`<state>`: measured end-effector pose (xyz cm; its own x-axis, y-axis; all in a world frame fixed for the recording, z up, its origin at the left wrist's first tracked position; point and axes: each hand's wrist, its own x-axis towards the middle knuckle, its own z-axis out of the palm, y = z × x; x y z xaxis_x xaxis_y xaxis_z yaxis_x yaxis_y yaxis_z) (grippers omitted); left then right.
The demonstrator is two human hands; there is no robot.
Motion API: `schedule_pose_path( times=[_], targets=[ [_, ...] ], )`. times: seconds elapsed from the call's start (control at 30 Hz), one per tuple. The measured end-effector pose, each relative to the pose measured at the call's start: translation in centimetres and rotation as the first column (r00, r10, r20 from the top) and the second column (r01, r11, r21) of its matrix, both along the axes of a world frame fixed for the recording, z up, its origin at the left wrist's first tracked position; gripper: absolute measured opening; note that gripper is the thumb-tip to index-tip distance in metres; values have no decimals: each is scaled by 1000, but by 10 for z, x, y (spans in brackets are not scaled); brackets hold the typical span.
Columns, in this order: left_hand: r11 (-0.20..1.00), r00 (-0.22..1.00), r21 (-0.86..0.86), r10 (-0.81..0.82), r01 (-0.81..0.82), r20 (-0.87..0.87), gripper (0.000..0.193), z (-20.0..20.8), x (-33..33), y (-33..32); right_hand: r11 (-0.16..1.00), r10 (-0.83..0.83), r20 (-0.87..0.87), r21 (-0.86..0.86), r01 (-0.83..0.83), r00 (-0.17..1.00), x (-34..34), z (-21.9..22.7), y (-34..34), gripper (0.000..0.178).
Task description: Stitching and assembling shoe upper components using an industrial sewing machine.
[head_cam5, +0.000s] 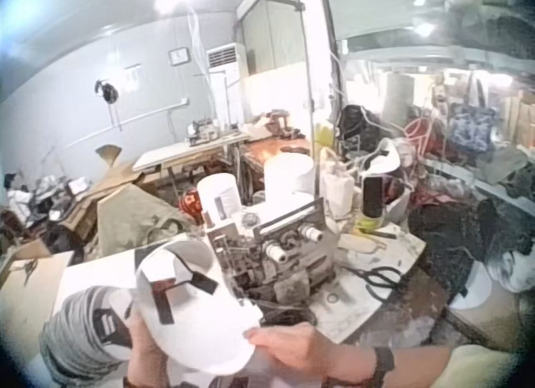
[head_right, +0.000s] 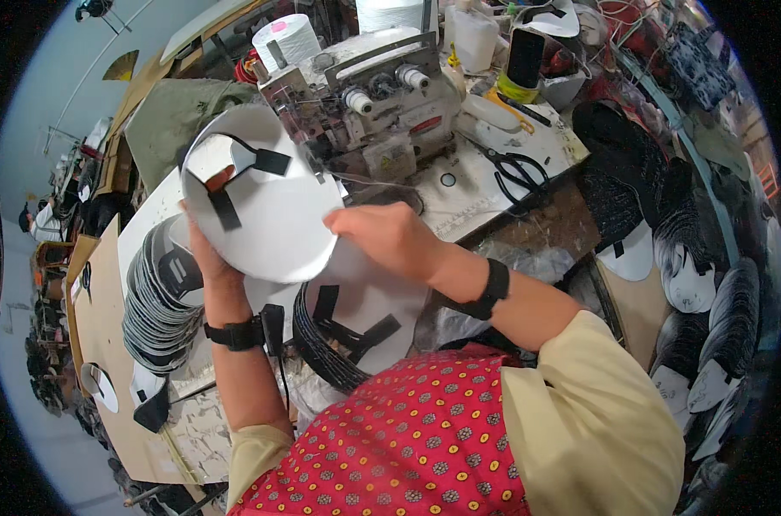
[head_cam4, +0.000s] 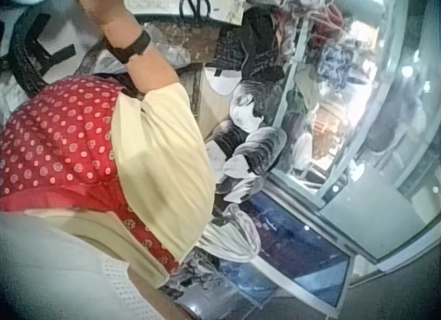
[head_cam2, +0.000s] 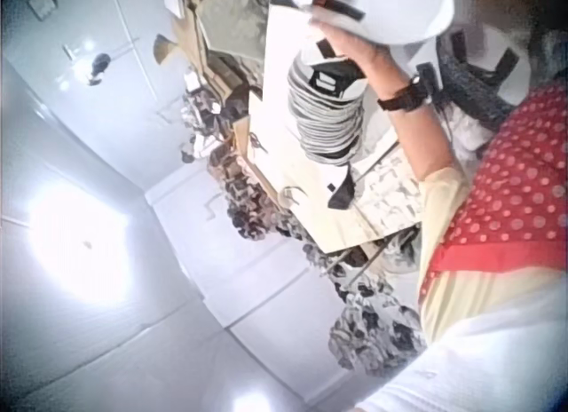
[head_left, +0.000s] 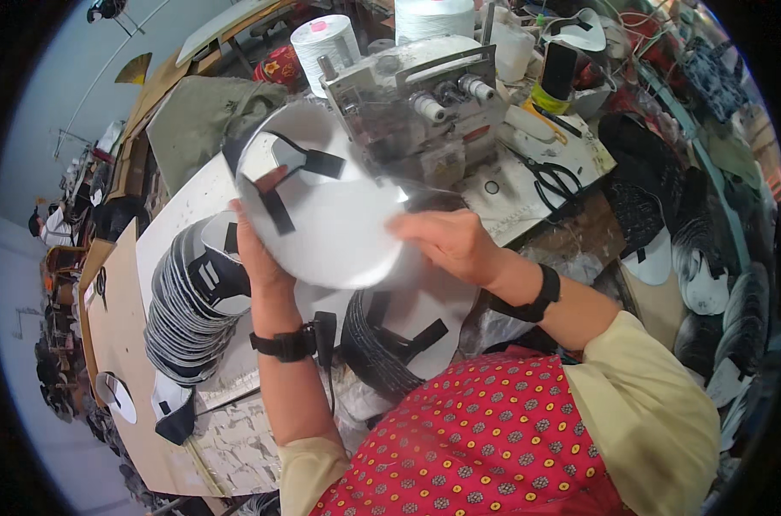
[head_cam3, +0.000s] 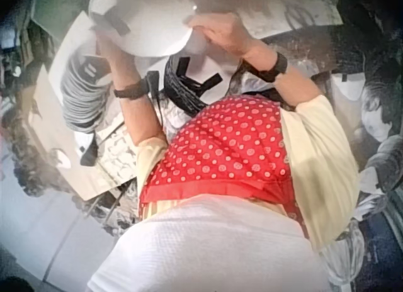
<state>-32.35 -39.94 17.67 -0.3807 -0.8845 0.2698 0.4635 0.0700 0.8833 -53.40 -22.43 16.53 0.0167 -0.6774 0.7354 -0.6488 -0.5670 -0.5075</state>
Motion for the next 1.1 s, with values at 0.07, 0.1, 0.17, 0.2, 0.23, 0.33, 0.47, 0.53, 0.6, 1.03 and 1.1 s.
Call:
schedule_pose_path(
  times=[0.07, 0.1, 0.17, 0.2, 0.23, 0.33, 0.47, 0.53, 0.6, 1.03, 1.1],
  targets=[
    [998, 998, 43, 48, -50, 34, 24, -4, -6, -6, 999, -7, 5, -37, 7, 1000, 1, -1, -9, 16],
    [991, 992, 69, 109, -114, 67, 18, -5, -8, -9, 999, -45, 14, -29, 45, 999, 2, 0, -13, 16],
    [955, 970, 168, 238, -244, 56, 13, -3, -6, -11, 995, -96, -1, -36, 96, 995, 3, 1, -19, 17],
    [944, 954, 145, 289, -298, 76, 14, 1, -1, -10, 995, -91, -4, -34, 90, 996, 4, 2, -20, 17],
    [934, 951, 187, 285, -304, 124, 15, 6, 6, -7, 992, -119, -7, -29, 119, 993, 4, 3, -22, 20],
    [909, 895, 278, 182, -311, 408, 28, 28, 28, 18, 985, -167, -10, 32, 167, 986, 3, 4, -22, 27],
    [887, 805, 409, -396, 212, 441, 43, 59, 48, 76, 949, -258, -2, 186, 254, 966, 0, 5, -15, 37],
    [828, 636, 450, -551, 335, 540, 44, 58, 35, 97, 957, -266, 163, 159, 241, 950, 2, 5, -8, 34],
    [907, 672, 119, -382, 404, 635, 42, 46, 18, 118, 926, -288, 318, 334, 178, 903, 0, 4, 1, 30],
    [186, 431, -827, 782, 530, 451, 47, 46, 3, 19, 952, 106, -341, 308, 4, 934, 33, -12, 3, 66],
    [361, 192, -679, 780, 640, 595, 44, 56, 27, 12, 953, 93, -364, 302, 23, 927, 33, -12, 7, 65]
  ],
)
